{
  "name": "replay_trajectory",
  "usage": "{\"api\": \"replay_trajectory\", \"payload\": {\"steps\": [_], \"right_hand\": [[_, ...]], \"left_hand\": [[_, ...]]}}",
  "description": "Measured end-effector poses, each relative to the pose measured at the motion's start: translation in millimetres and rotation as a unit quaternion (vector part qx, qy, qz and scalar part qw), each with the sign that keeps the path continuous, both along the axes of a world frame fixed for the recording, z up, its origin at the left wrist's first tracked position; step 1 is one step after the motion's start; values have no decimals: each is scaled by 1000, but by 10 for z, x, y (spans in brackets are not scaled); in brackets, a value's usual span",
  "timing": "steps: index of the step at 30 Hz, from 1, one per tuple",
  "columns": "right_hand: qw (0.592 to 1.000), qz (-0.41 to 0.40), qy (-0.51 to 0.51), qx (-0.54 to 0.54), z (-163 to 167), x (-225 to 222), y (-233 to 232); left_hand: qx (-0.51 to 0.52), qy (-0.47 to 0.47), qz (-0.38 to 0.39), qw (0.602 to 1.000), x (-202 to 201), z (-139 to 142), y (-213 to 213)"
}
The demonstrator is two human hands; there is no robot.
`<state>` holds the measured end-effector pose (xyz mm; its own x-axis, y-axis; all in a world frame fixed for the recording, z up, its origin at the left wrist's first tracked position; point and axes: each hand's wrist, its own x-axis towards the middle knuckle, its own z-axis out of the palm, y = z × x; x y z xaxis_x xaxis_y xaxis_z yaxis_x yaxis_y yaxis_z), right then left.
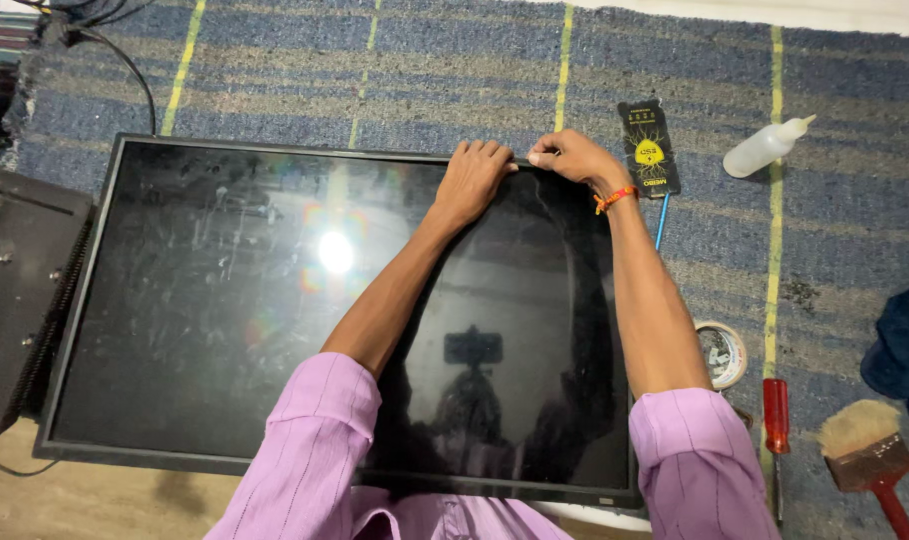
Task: The person removes the front bezel from a flat-screen TV, cleans it with a brush, and reattaches it. They then flip the TV over and use a screwdriver to tighten screws on the back panel.
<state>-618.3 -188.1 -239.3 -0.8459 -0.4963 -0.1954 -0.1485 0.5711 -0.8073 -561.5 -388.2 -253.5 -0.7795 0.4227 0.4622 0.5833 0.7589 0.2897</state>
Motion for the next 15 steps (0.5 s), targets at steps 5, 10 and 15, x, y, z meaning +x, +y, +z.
{"api": "replay_trajectory", "payload": {"steps": [5,10,15], "right_hand": [[999,9,-40,26,-3,-83,-15],[997,43,-64,-22,95,-102,-34],[996,58,-44,46,214,-122,-83]], "left_hand": [[-27,11,14,999,-2,-18,11],[-63,21,22,998,12,-16,18],[-93,25,28,995,21,16,16]]}}
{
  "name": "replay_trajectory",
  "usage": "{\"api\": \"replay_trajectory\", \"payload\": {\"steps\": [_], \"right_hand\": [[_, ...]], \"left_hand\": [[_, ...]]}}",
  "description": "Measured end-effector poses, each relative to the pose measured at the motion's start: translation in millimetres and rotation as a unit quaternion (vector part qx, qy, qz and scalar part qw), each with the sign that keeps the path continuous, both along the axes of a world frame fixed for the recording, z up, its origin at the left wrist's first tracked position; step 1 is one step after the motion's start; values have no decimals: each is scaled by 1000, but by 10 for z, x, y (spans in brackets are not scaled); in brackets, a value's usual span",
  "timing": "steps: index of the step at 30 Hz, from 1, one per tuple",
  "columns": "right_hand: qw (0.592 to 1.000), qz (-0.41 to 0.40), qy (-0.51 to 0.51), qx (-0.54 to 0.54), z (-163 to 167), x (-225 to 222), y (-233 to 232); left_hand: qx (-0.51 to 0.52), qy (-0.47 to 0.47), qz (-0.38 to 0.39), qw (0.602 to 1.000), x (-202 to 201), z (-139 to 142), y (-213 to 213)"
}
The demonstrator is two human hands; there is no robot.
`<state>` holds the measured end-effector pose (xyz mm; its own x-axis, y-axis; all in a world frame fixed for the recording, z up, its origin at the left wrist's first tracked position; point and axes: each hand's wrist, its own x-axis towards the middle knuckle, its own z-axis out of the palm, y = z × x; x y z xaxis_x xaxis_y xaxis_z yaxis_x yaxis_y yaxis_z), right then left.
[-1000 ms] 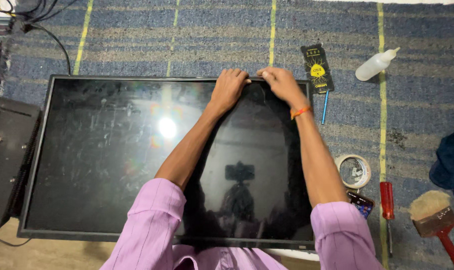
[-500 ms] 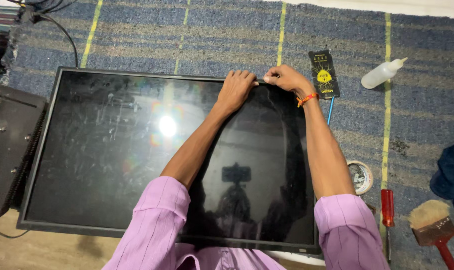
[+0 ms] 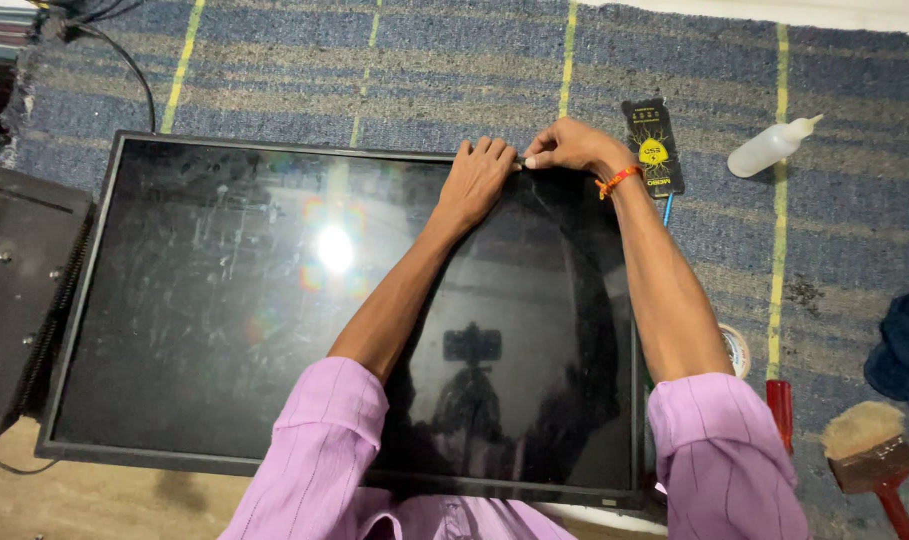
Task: The person removes the front bezel from a flat-screen TV, cleans it with a brush, and reattaches it. They then flip the TV over and use a screwdriver to tighten screws on the back panel.
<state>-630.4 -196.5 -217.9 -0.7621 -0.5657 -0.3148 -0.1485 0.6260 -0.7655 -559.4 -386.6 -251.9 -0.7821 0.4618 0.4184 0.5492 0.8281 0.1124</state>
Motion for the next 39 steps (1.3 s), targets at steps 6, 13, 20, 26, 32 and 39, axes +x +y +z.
{"api": "replay_trajectory", "payload": {"steps": [6,13,20,26,32,39], "right_hand": [[996,48,-7,79,-17,-122,-24],[991,-25,-109,68,-102,-139,-21],[976,-83,-202,16,-149,-123,-8],[972,-91,-215,30,-202,-149,-8],[983,-72,-145,-86,-161,-70,62],[981,-33,-164,-95,-96,-61,12]], "left_hand": [[-5,8,8,1000,12,38,5],[17,-14,4,1000,2,5,-14],[64,-35,-13,997,-29,-115,-40],[66,-24,-14,997,-46,-167,-42],[45,-15,-8,999,-36,-167,-40],[25,-30,-6,999,-26,-86,-44]]}}
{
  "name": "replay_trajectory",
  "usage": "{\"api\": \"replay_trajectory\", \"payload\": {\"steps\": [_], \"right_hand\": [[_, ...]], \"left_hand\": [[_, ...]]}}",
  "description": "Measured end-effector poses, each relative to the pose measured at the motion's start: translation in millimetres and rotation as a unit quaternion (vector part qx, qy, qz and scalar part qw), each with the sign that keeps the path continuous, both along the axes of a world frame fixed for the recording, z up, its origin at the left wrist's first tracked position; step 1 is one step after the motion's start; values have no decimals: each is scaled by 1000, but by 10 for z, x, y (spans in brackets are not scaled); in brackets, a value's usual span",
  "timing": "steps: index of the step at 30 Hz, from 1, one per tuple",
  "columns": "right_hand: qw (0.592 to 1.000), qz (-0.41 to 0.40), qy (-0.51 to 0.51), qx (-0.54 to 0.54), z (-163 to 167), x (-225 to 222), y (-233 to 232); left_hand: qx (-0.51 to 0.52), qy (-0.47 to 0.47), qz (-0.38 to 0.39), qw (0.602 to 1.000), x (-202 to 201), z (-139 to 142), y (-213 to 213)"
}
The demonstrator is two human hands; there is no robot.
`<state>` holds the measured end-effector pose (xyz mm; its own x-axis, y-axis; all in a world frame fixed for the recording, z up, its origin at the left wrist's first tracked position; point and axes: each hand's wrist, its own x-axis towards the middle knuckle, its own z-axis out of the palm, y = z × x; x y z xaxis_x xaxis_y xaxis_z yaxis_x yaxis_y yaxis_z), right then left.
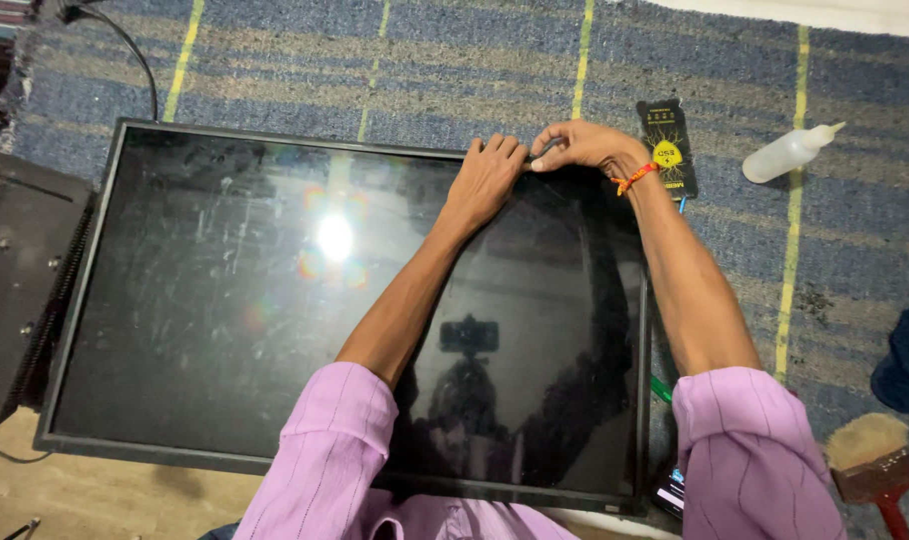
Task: The person removes the front bezel from a flat-screen TV, cleans it with a brush, and reattaches it. They then flip the TV over and use a screwdriver to tighten screws on the back panel.
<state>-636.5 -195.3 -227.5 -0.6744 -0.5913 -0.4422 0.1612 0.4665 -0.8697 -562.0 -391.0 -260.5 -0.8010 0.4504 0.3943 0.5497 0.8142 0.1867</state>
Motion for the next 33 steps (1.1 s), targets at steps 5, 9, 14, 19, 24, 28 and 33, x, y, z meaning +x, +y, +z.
{"api": "replay_trajectory", "payload": {"steps": [5,9,14,19,24,28,33], "right_hand": [[999,25,-33,-6,-24,-93,-71],[997,77,-20,21,-21,-157,-84],[989,146,-4,32,19,-201,-130],[973,214,49,70,89,-247,-198],[988,113,98,23,29,-146,-91],[988,25,152,-12,-77,35,80],[978,15,205,21,-104,147,155]], "left_hand": [[9,4,9,1000,18,55,-2],[5,1,13,1000,22,78,-1],[10,-3,5,1000,29,91,-8],[10,0,9,1000,36,78,-25],[33,-6,-3,999,33,34,-33],[81,-13,-35,996,39,70,-38],[147,-115,-45,981,-53,224,-81]]}}
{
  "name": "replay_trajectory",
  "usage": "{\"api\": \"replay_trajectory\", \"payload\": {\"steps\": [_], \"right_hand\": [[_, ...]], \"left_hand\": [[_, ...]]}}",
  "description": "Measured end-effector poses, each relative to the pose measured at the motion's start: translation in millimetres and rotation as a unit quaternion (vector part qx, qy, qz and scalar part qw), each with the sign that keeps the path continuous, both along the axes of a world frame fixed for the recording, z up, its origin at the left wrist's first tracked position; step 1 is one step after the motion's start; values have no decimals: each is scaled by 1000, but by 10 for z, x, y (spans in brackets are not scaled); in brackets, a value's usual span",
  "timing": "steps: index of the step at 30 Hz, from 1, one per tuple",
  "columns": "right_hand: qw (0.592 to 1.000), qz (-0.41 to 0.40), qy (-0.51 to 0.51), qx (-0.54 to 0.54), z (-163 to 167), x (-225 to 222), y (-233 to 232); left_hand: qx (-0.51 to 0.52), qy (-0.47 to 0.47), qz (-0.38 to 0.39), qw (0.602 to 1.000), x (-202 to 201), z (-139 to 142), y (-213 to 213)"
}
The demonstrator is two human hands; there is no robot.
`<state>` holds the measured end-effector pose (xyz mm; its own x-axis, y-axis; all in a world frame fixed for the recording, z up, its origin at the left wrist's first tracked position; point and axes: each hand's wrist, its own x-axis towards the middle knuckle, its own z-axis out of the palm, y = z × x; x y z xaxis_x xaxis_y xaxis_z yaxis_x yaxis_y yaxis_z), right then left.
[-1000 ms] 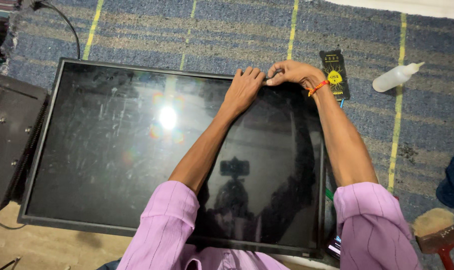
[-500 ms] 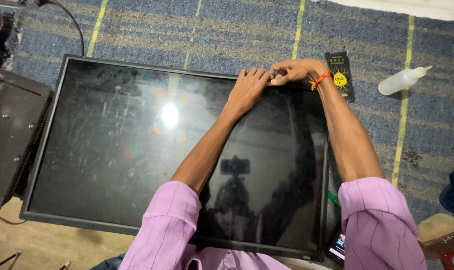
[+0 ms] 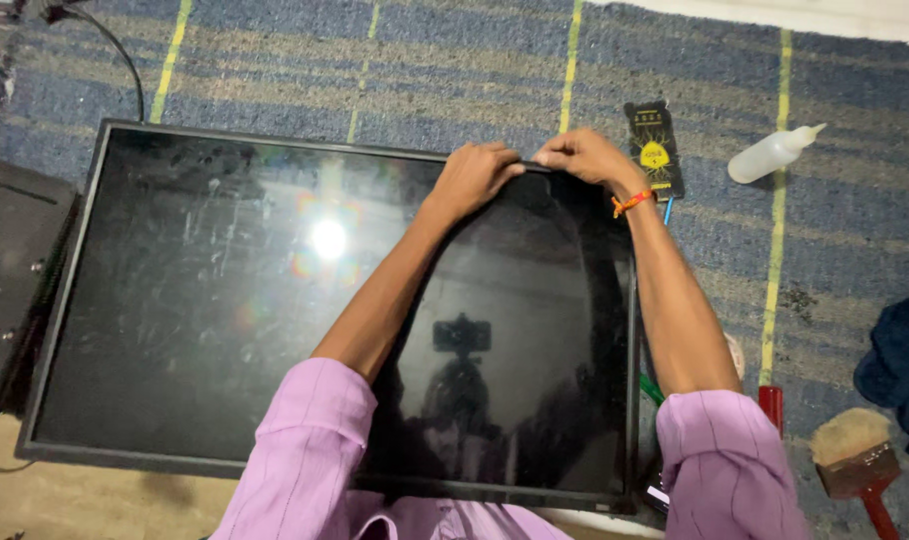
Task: The person removes the front bezel from a flat-screen TV, cleans it with a brush, and reattaches it. They then flip the TV over and use a screwdriver to tighten screws on the back panel.
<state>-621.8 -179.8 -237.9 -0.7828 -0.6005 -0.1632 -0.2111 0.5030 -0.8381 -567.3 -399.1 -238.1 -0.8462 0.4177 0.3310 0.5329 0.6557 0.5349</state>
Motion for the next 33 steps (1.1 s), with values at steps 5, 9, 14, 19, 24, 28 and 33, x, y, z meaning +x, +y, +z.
{"api": "replay_trajectory", "payload": {"steps": [5,9,14,19,24,28,33], "right_hand": [[998,-18,-37,57,101,-26,-20],[994,0,-100,41,174,-104,-61],[985,63,-158,42,217,-191,-121],[983,32,-173,59,193,-158,-148],[988,2,-149,26,146,-93,-162],[987,-54,-152,-15,137,-51,-133],[982,-149,17,113,33,47,-234]], "left_hand": [[-32,-222,8,974,-359,133,38],[-31,-325,-59,943,-587,192,93],[-7,-406,-121,906,-641,217,96],[-11,-413,-111,904,-598,251,110],[-35,-361,-116,925,-576,243,117],[-33,-334,-114,935,-596,245,80],[-127,-253,46,958,-541,190,-73]]}}
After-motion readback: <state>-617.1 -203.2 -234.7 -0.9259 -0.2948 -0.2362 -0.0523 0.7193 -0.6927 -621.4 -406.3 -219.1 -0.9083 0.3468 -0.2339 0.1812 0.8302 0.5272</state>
